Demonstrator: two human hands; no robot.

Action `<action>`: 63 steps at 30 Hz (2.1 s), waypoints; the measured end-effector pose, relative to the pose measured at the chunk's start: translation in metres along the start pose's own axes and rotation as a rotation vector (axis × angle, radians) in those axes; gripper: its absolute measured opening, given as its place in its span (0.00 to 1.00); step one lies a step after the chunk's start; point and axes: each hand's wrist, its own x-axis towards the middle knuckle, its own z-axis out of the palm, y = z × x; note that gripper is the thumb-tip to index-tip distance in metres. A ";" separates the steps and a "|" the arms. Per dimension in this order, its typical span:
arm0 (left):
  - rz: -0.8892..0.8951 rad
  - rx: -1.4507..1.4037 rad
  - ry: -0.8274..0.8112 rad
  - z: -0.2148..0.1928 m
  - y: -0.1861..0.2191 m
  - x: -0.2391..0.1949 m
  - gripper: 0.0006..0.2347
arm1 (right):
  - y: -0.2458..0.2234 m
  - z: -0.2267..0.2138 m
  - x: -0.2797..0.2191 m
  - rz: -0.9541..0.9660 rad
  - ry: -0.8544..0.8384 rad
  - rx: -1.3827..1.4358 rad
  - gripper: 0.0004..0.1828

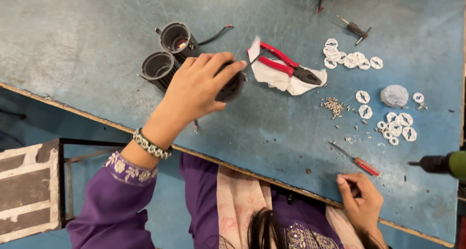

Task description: The person assembles an LED light fixture, applying thermal paste to the housing with a small stick and then pressing the LED board and a plastic component into place by hand while occasionally using a handheld power tool to secure parts.

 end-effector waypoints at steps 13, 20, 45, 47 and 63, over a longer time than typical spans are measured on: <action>0.249 -0.616 -0.213 -0.017 0.146 0.013 0.41 | -0.088 0.000 0.061 -0.621 -0.338 0.248 0.46; 0.288 -0.669 -0.266 0.051 0.178 0.014 0.41 | -0.036 0.003 0.005 -0.114 -0.451 0.030 0.36; 0.017 -1.024 -0.373 0.060 0.156 0.023 0.25 | -0.040 0.009 0.012 -0.378 -0.197 0.139 0.51; 0.019 -0.772 -0.363 0.064 0.164 0.021 0.13 | -0.035 0.010 0.012 -0.404 -0.180 0.164 0.49; 0.007 -0.159 -0.360 0.100 0.214 0.034 0.03 | -0.028 0.016 0.018 -0.468 -0.141 0.177 0.49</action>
